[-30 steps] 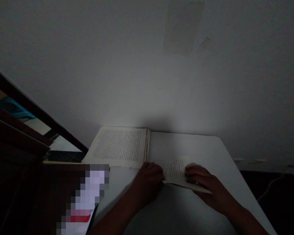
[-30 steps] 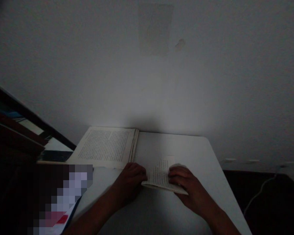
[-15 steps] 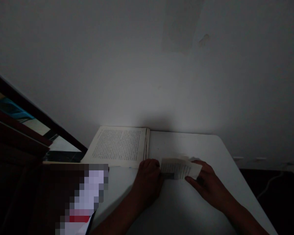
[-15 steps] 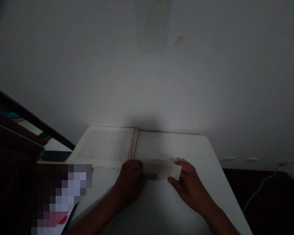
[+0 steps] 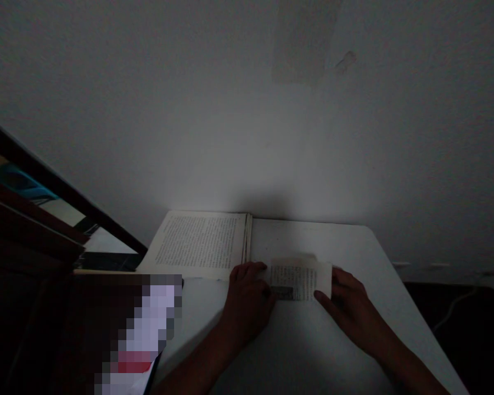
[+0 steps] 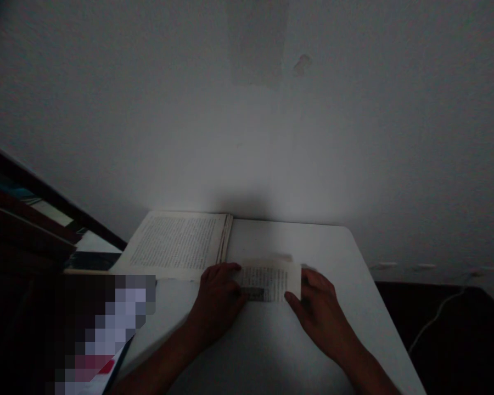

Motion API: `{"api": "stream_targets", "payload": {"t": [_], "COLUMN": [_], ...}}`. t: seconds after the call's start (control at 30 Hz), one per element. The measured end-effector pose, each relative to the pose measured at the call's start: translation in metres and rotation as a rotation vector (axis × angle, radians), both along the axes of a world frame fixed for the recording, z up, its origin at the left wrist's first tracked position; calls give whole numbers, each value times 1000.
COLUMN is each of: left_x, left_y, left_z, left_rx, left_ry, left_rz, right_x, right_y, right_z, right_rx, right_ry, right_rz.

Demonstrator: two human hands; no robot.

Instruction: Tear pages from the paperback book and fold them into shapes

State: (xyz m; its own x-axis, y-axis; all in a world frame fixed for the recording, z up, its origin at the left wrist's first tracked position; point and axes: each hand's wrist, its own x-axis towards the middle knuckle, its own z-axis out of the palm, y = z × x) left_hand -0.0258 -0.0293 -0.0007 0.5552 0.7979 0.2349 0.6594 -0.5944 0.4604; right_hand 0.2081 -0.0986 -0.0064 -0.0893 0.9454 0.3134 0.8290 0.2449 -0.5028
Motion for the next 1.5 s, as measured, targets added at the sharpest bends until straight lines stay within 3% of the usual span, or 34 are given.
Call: {"api": "stream_targets", "payload": {"t": [0.5, 0.83, 1.07, 1.27, 1.33, 1.5], "left_x": [2, 4, 3, 3, 3, 2], "left_y": [-2, 1, 1, 2, 2, 2], "left_z": [-4, -5, -6, -6, -5, -5], "left_rx": [-14, -24, -11, -41, -48, -55], "left_ry": [-22, -16, 11, 29, 32, 38], "left_rz": [82, 86, 64, 67, 68, 62], "right_x": [-3, -2, -4, -11, -22, -54], "right_y": [-1, 0, 2, 2, 4, 23], "right_z": [-4, -9, -3, 18, 30, 40], "right_rx": [-81, -47, -41, 147, 161, -131], "right_ry": [-114, -137, -148, -205, -225, -303], "right_rz": [-62, -62, -83, -281, -260, -37]}}
